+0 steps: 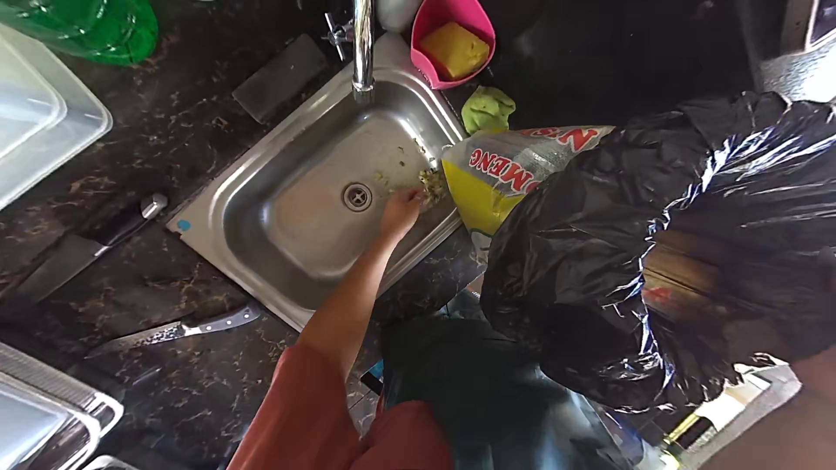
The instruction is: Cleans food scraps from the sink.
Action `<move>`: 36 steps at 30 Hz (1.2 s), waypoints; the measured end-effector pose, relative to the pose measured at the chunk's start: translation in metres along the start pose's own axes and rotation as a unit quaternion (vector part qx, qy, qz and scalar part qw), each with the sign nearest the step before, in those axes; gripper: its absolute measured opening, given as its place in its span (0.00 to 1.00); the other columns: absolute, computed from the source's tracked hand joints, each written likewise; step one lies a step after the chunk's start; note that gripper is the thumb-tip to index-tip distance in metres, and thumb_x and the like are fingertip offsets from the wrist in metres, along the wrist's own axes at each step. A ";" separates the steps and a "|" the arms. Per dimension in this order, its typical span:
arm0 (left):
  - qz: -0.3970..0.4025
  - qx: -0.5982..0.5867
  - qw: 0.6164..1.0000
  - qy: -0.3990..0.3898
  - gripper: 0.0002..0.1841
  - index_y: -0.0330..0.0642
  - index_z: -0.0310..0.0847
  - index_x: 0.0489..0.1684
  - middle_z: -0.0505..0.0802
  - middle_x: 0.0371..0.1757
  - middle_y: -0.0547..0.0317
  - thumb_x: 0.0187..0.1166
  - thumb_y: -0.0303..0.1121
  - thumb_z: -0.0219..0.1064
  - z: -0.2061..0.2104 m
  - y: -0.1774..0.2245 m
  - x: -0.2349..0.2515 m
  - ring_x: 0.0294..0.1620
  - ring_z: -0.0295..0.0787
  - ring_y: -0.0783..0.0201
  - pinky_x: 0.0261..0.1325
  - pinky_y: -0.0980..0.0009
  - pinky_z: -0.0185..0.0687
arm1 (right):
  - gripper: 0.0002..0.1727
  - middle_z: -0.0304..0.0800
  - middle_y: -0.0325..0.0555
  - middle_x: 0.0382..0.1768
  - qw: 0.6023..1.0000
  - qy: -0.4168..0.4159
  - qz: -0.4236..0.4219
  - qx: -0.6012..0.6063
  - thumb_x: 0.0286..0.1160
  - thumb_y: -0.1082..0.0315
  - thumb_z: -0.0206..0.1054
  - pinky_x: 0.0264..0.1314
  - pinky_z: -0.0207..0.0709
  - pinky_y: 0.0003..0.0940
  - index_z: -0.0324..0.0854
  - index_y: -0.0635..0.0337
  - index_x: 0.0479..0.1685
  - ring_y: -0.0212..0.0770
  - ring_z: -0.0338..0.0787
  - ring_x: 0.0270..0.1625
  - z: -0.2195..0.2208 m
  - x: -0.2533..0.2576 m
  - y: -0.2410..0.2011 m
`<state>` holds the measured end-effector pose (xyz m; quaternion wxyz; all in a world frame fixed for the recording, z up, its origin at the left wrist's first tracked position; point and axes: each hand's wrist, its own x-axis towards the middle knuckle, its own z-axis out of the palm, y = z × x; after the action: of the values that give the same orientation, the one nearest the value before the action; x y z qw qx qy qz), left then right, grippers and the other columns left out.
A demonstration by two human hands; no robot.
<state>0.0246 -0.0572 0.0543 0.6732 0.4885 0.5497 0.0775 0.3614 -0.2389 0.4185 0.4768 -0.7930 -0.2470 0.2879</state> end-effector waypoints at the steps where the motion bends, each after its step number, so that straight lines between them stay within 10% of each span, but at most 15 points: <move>1: -0.019 0.030 0.999 -0.013 0.19 0.40 0.89 0.52 0.94 0.45 0.49 0.90 0.42 0.53 -0.009 -0.003 -0.015 0.47 0.91 0.55 0.56 0.50 0.85 | 0.17 0.90 0.42 0.55 1.000 0.003 0.001 0.000 0.82 0.72 0.59 0.70 0.84 0.42 0.73 0.60 0.68 0.37 0.90 0.59 -0.004 0.001 0.004; 7: 0.005 0.023 0.987 -0.160 0.21 0.45 0.80 0.76 0.85 0.77 0.53 0.95 0.42 0.49 -0.011 -0.042 -0.026 0.80 0.78 0.59 0.85 0.53 0.67 | 0.19 0.90 0.41 0.58 1.000 -0.011 0.014 0.019 0.83 0.70 0.60 0.72 0.83 0.41 0.73 0.58 0.71 0.37 0.90 0.62 -0.006 0.003 0.009; 11: 0.073 0.100 0.992 0.038 0.18 0.42 0.82 0.70 0.88 0.68 0.47 0.88 0.36 0.58 -0.018 -0.028 0.006 0.71 0.84 0.54 0.77 0.51 0.78 | 0.20 0.91 0.41 0.58 1.000 0.021 0.018 0.001 0.82 0.69 0.62 0.69 0.85 0.40 0.74 0.57 0.72 0.37 0.91 0.60 -0.006 0.004 0.008; 14: 0.030 0.188 0.961 0.202 0.27 0.37 0.73 0.79 0.77 0.77 0.31 0.79 0.35 0.66 -0.043 -0.011 0.021 0.78 0.72 0.33 0.79 0.39 0.70 | 0.22 0.90 0.42 0.58 1.000 0.014 0.007 0.008 0.80 0.68 0.64 0.68 0.85 0.41 0.74 0.56 0.72 0.37 0.90 0.60 -0.010 0.005 0.013; 20: 0.015 0.130 0.990 0.053 0.25 0.41 0.78 0.75 0.79 0.75 0.35 0.78 0.34 0.69 0.013 -0.006 0.020 0.77 0.76 0.40 0.77 0.44 0.75 | 0.18 0.92 0.39 0.56 0.999 0.003 0.006 0.039 0.80 0.69 0.65 0.68 0.85 0.40 0.77 0.55 0.68 0.36 0.91 0.59 -0.003 0.004 0.009; 27: 0.039 0.233 0.935 0.263 0.30 0.34 0.69 0.82 0.73 0.82 0.31 0.77 0.31 0.63 -0.056 0.034 0.086 0.85 0.65 0.33 0.83 0.42 0.66 | 0.21 0.91 0.39 0.58 1.000 0.005 -0.013 0.023 0.79 0.67 0.66 0.68 0.86 0.40 0.75 0.55 0.71 0.36 0.91 0.60 -0.012 0.005 0.012; 33: 0.122 0.291 0.948 0.031 0.18 0.40 0.84 0.66 0.84 0.71 0.39 0.79 0.32 0.65 0.007 0.027 0.088 0.75 0.79 0.42 0.78 0.45 0.74 | 0.18 0.92 0.39 0.56 1.000 0.016 0.009 0.019 0.79 0.72 0.63 0.68 0.85 0.39 0.75 0.58 0.68 0.35 0.91 0.59 -0.006 -0.003 0.005; 36: 0.107 0.264 0.954 0.090 0.24 0.37 0.77 0.73 0.85 0.70 0.37 0.78 0.34 0.66 0.018 0.030 0.086 0.76 0.78 0.42 0.80 0.45 0.73 | 0.19 0.91 0.39 0.57 1.000 0.026 0.002 0.010 0.79 0.70 0.64 0.69 0.85 0.39 0.75 0.58 0.69 0.35 0.91 0.59 -0.009 -0.002 0.009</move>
<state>0.0852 0.0035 0.0179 0.4554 0.6956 0.5538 0.0448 0.3670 -0.2494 0.4142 0.4905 -0.7957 -0.2297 0.2709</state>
